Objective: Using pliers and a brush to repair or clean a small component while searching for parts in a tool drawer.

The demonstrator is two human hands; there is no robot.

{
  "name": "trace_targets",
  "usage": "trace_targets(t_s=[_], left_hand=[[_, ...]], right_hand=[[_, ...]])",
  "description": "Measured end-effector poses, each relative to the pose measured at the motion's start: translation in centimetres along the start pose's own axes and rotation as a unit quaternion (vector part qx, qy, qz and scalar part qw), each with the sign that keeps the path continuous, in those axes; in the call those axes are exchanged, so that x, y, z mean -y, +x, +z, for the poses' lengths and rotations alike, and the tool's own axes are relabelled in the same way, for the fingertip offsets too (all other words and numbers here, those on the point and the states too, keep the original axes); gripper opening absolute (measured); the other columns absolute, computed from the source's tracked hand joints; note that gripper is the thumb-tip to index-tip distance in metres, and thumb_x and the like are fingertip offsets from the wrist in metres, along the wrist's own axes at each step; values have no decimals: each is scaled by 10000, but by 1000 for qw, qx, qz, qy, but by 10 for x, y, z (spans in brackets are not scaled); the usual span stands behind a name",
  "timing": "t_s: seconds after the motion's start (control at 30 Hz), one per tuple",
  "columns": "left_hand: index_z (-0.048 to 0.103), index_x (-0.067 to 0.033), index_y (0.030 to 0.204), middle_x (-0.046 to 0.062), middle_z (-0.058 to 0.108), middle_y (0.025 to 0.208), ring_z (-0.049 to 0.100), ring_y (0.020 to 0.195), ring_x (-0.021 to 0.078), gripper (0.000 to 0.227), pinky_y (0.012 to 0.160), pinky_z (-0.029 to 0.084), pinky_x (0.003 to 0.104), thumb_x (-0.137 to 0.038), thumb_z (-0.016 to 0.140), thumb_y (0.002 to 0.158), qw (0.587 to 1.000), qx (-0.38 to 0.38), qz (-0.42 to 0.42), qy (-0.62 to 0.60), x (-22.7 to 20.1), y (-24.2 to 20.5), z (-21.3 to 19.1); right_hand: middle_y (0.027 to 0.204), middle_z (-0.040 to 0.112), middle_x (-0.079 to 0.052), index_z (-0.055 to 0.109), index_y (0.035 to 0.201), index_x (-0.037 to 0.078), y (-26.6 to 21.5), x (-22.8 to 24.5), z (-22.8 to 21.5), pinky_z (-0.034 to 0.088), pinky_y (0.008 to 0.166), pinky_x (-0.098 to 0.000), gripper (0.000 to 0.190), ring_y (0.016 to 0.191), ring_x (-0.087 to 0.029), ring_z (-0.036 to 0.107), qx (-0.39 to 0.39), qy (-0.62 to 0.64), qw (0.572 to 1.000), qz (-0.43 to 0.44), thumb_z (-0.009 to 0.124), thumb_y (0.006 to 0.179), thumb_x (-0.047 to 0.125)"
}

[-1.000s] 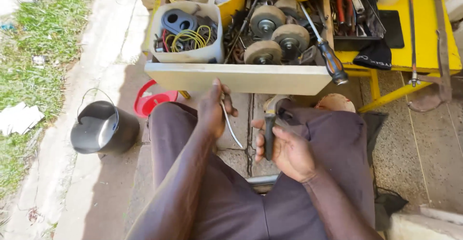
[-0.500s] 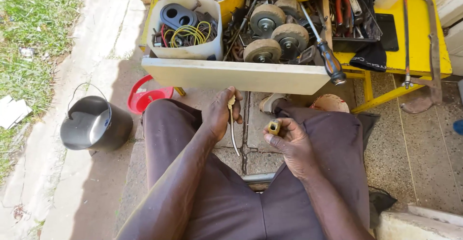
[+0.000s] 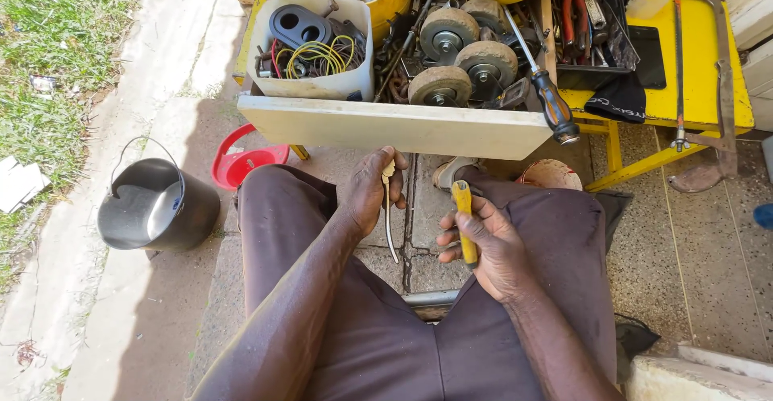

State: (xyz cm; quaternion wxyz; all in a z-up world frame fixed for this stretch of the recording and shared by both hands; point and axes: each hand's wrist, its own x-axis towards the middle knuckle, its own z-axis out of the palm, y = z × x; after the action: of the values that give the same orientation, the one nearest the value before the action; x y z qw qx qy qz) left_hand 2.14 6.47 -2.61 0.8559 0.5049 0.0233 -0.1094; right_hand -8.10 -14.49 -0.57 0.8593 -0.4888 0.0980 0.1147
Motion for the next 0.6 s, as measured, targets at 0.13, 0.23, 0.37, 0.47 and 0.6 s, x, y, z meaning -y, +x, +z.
trace_targets(t_s=[0.13, 0.23, 0.37, 0.47, 0.6], left_hand=[[644, -76, 972, 88, 435, 465, 512, 365, 192, 312, 397, 532, 296, -338, 515, 1081, 1000, 1, -2, -4, -4, -2, 3], [650, -73, 972, 95, 449, 469, 519, 369, 198, 312, 400, 541, 306, -337, 526, 1081, 1000, 1, 1, -1, -4, -2, 3], [650, -72, 979, 94, 449, 469, 518, 370, 200, 310, 398, 534, 302, -333, 518, 1081, 1000, 0, -4, -3, -5, -4, 6], [653, -65, 981, 96, 449, 466, 522, 368, 207, 325, 397, 530, 304, -338, 508, 1080, 1000, 0, -7, -6, -5, -4, 7], [654, -58, 995, 101, 453, 466, 549, 374, 227, 369, 404, 528, 303, -370, 478, 1083, 1000, -2, -9, -5, -7, -6, 8]], right_hand=[[1075, 744, -179, 565, 1436, 35, 0, 11, 0, 703, 613, -415, 444, 871, -273, 793, 22, 23, 999, 19, 584, 1073, 290], [1129, 726, -188, 548, 1492, 15, 3, 8, -9, 701, 650, -444, 545, 922, -298, 785, 42, 66, 997, 25, 478, 1080, 365], [1178, 703, -202, 503, 1559, 21, 6, 4, -16, 691, 705, -476, 622, 984, -336, 771, 56, 86, 994, 23, 418, 1039, 351], [1188, 704, -199, 513, 1559, 34, 5, 7, -18, 682, 740, -485, 609, 1007, -342, 765, 48, 92, 994, 21, 411, 1029, 315], [1185, 707, -216, 561, 1511, 83, 8, 1, -25, 669, 773, -503, 549, 1020, -373, 759, 44, 110, 993, 12, 423, 1013, 268]])
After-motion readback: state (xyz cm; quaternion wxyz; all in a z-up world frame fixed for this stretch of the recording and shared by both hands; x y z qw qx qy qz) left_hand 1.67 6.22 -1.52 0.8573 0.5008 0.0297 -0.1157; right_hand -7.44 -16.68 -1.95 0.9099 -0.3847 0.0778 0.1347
